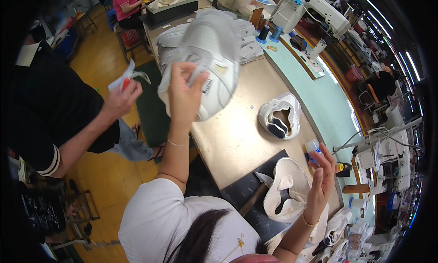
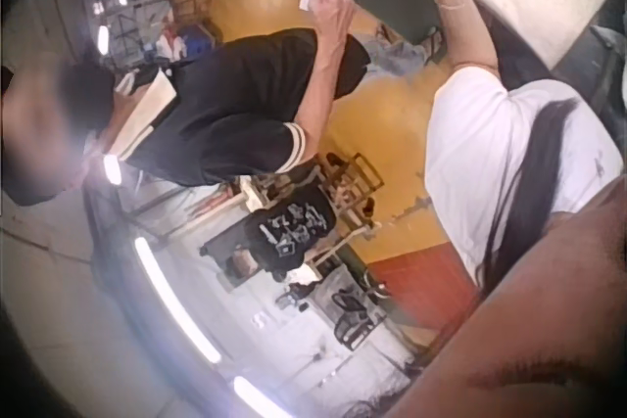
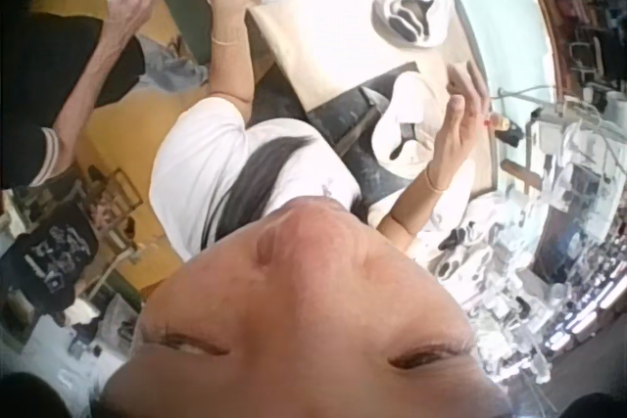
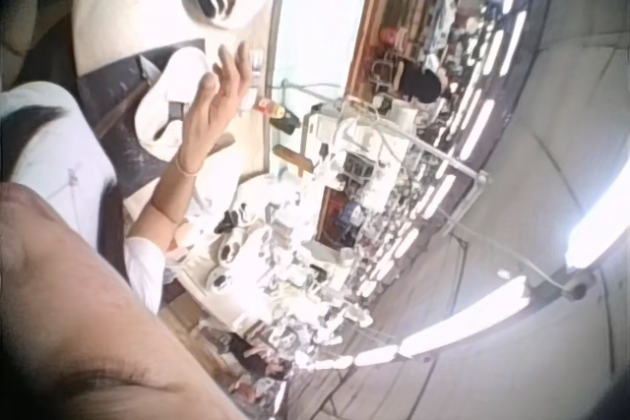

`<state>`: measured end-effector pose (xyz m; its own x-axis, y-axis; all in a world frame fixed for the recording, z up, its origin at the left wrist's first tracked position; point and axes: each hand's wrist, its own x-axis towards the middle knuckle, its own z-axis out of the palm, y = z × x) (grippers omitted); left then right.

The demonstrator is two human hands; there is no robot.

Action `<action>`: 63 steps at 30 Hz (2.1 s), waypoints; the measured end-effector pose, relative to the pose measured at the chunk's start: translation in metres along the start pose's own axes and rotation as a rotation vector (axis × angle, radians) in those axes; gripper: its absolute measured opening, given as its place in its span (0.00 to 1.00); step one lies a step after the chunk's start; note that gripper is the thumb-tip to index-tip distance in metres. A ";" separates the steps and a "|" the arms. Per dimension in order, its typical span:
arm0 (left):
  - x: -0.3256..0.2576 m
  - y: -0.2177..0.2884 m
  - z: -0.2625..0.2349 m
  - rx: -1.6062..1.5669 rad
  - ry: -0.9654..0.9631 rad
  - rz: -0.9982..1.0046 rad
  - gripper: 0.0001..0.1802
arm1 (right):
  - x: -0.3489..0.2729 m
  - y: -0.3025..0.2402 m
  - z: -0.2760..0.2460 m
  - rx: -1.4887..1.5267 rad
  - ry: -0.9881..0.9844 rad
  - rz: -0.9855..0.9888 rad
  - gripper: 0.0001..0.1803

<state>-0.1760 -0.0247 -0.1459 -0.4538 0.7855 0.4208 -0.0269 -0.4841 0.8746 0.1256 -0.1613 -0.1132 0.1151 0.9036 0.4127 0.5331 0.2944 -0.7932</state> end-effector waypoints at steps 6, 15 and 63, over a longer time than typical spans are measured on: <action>0.023 -0.023 -0.047 0.094 0.171 0.188 0.12 | -0.009 0.008 -0.005 0.046 -0.024 0.069 0.22; 0.027 -0.023 -0.062 0.206 0.322 0.194 0.14 | -0.011 0.010 0.003 0.063 -0.093 0.030 0.23; -0.299 -0.096 0.209 -0.001 -1.934 -0.201 0.16 | -0.004 0.294 -0.081 -1.013 -0.085 0.388 0.53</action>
<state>0.1489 -0.1327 -0.3054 0.9930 0.1169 -0.0143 0.0543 -0.3470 0.9363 0.3496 -0.1037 -0.3113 0.3868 0.9098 0.1505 0.9211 -0.3736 -0.1092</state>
